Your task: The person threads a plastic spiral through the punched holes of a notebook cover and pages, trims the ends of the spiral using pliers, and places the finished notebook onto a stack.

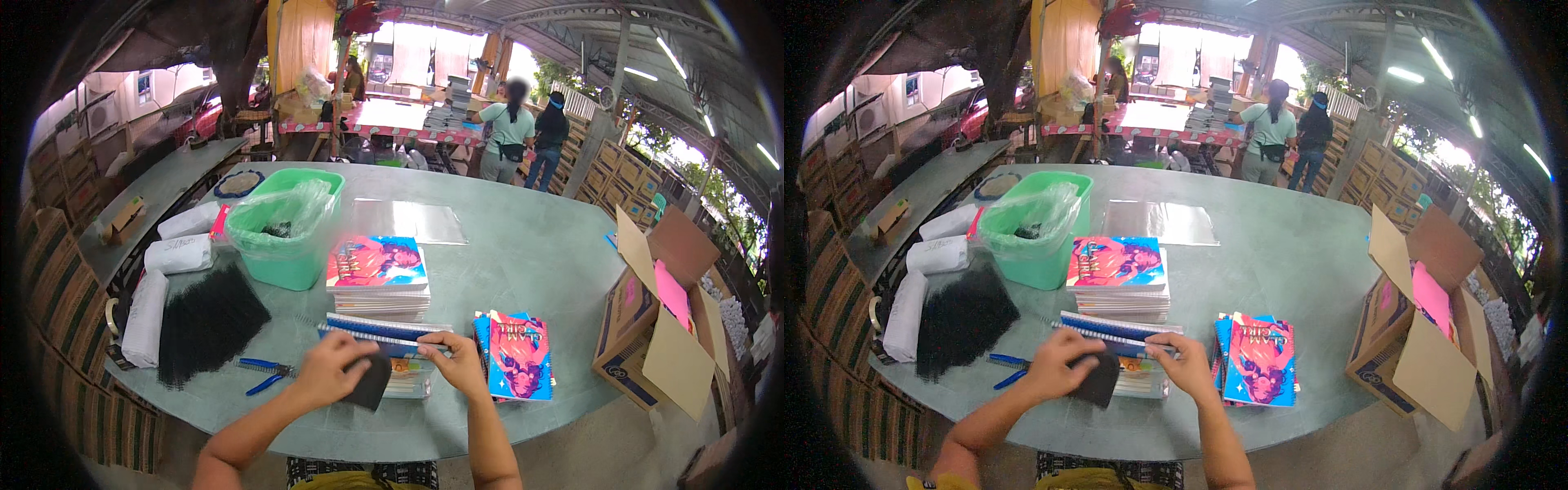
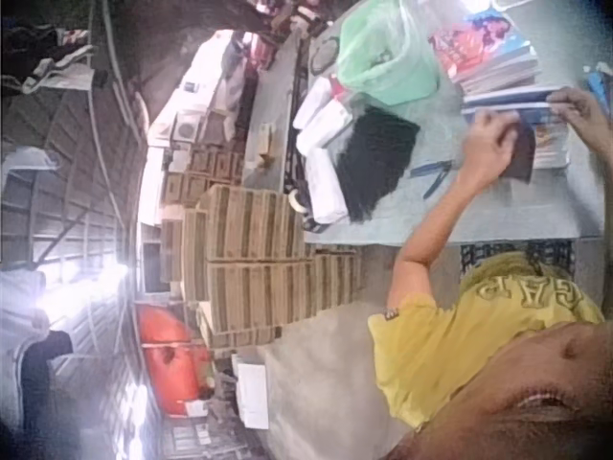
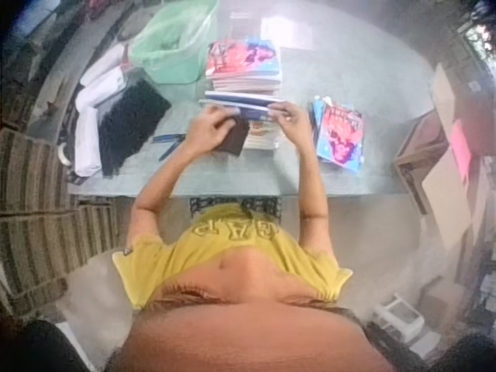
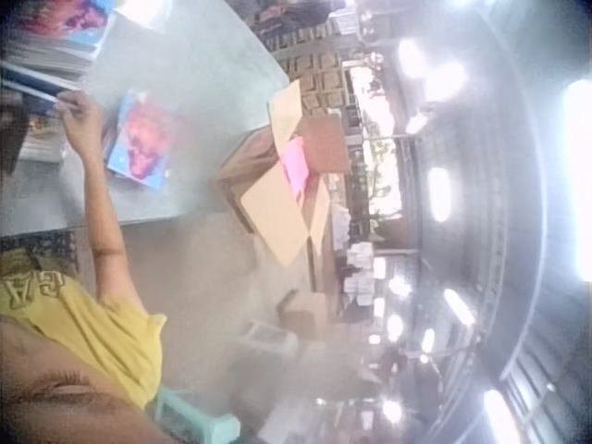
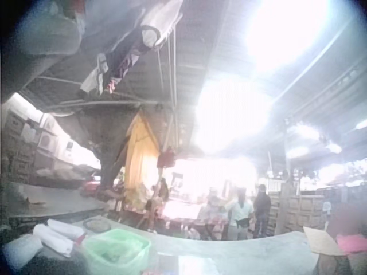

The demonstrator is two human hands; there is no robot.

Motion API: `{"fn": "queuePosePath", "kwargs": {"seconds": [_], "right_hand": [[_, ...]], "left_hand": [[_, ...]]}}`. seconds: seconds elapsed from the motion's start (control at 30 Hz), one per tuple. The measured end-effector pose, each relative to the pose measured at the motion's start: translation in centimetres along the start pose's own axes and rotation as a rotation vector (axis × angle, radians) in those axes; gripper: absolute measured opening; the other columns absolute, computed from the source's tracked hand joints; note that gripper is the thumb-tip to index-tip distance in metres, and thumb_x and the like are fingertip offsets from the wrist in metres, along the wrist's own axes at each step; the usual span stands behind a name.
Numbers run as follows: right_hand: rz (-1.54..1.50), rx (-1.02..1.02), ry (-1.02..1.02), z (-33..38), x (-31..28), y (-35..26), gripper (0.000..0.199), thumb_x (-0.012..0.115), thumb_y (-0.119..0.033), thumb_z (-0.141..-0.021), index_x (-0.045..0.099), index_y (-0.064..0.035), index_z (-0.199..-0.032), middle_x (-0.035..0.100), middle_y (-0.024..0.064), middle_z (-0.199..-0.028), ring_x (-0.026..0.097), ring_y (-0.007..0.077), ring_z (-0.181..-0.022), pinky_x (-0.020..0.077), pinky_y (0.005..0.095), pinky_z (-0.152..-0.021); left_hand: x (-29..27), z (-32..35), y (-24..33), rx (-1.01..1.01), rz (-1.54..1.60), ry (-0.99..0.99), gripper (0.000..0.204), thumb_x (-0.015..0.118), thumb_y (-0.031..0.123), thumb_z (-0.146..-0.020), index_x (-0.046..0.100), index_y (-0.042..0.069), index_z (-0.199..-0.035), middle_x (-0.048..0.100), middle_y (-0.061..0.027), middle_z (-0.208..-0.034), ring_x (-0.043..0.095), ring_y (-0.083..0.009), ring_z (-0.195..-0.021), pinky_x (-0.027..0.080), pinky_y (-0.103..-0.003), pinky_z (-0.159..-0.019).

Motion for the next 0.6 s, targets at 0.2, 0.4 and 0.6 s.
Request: {"fn": "queuePosePath", "kwargs": {"seconds": [0.2, 0.4, 0.6], "right_hand": [[-0.291, 0.137, 0.049, 0.0, 1.5, 0.1, 0.018, 0.068, -0.014, -0.081, 0.068, -0.0007, -0.093, 0.068, 0.0047, -0.09, 0.059, 0.0103, -0.085, 0.0449, 0.0249, -0.078], [-0.385, 0.21, 0.124, 0.7, 1.9, 0.9, 0.017, 0.069, -0.013, -0.081, 0.066, 0.0002, -0.091, 0.066, 0.0047, -0.086, 0.056, 0.0076, -0.078, 0.0432, 0.0217, -0.07], [-0.464, 0.137, 0.156, 0.7, 2.5, 1.4, 0.031, 0.057, -0.029, -0.09, 0.065, 0.0005, -0.094, 0.06, 0.0, -0.076, 0.048, 0.004, -0.066, 0.0342, 0.0187, -0.057]], "left_hand": [[1.9, 0.7, -1.0, 0.076, -0.088, -0.308, 0.027, 0.068, 0.007, -0.073, 0.067, 0.015, -0.099, 0.054, -0.0089, -0.086, 0.058, -0.0245, -0.076, 0.048, -0.035, -0.066], [1.3, -0.5, 0.7, 0.001, -0.093, 0.056, 0.024, 0.067, 0.008, -0.074, 0.067, 0.014, -0.097, 0.053, -0.0087, -0.087, 0.057, -0.0251, -0.078, 0.048, -0.034, -0.067], [0.0, -1.8, 2.0, 0.061, -0.055, 0.533, 0.032, 0.067, 0.003, -0.072, 0.063, 0.009, -0.103, 0.051, -0.01, -0.087, 0.056, -0.0247, -0.079, 0.048, -0.037, -0.07]]}}
Point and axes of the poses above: each hand's wrist, its own z-axis away from the middle knuckle, its own x-axis out of the palm, y = z × x, the point moved 2 cm from there along -z, towards the middle knuckle
